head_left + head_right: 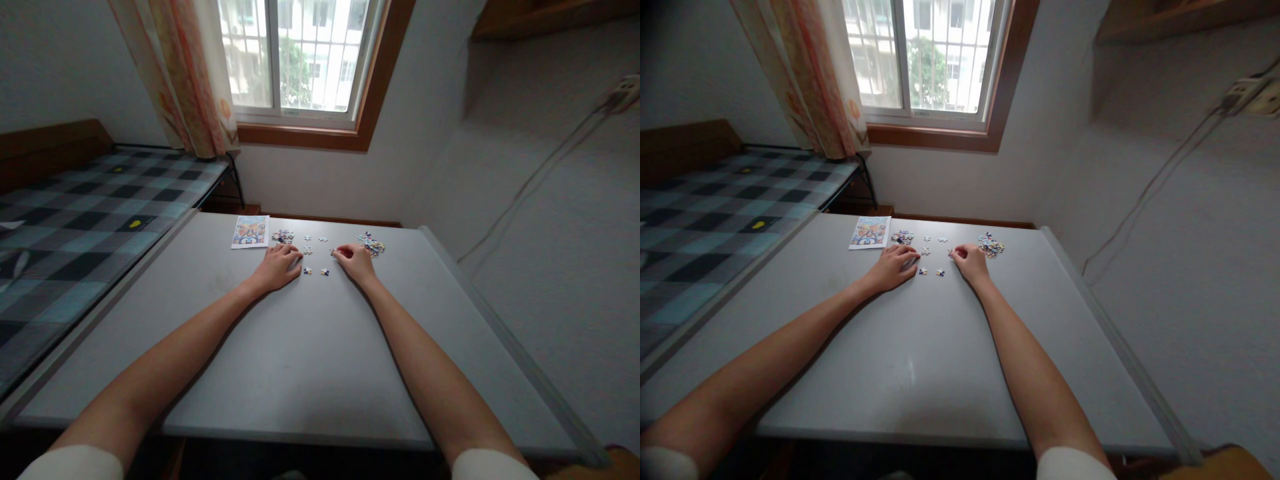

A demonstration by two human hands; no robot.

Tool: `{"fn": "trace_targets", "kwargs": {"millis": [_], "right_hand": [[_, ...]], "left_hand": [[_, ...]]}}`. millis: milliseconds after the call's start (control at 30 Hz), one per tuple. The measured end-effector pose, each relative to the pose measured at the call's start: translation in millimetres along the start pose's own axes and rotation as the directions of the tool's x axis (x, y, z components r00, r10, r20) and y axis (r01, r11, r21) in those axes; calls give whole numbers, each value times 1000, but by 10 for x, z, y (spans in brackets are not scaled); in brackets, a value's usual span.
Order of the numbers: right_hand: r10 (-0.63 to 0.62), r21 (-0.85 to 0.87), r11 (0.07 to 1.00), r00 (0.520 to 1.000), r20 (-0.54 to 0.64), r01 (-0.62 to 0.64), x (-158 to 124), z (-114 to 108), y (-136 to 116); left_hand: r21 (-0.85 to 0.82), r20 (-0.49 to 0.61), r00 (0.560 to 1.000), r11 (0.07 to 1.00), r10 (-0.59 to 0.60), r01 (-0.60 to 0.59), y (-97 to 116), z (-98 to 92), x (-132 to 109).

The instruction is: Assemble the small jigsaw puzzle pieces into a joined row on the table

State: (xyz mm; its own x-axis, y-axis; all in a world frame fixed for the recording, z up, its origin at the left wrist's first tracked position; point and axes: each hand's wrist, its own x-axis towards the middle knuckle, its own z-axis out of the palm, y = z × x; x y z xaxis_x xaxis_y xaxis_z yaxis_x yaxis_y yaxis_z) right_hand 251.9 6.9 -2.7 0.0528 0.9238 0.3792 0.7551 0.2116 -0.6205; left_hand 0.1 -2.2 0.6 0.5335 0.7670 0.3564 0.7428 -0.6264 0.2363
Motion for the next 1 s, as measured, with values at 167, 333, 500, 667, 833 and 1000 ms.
{"fn": "trace_targets", "kwargs": {"millis": [167,333,500,667,833,1000], "right_hand": [[-58,-58,997,998,33,60,-8,-3,18],[-60,-32,998,997,44,61,-13,11,28],[-71,-33,997,995,66,74,-8,22,42],[-78,-18,997,995,65,79,-6,46,58],[-102,-19,995,994,26,102,-6,77,86],[-201,-139,968,977,76,210,-33,87,65]], "left_hand": [[-10,0,1000,1000,-6,6,-1,2,-2],[-13,1,1000,1000,-10,10,-1,11,2],[0,6,1000,1000,-10,10,15,1,3],[6,4,1000,1000,-5,5,6,-3,-3],[12,3,1000,1000,-7,7,-4,9,-8],[3,-1,1000,1000,-10,10,4,7,-6]]}}
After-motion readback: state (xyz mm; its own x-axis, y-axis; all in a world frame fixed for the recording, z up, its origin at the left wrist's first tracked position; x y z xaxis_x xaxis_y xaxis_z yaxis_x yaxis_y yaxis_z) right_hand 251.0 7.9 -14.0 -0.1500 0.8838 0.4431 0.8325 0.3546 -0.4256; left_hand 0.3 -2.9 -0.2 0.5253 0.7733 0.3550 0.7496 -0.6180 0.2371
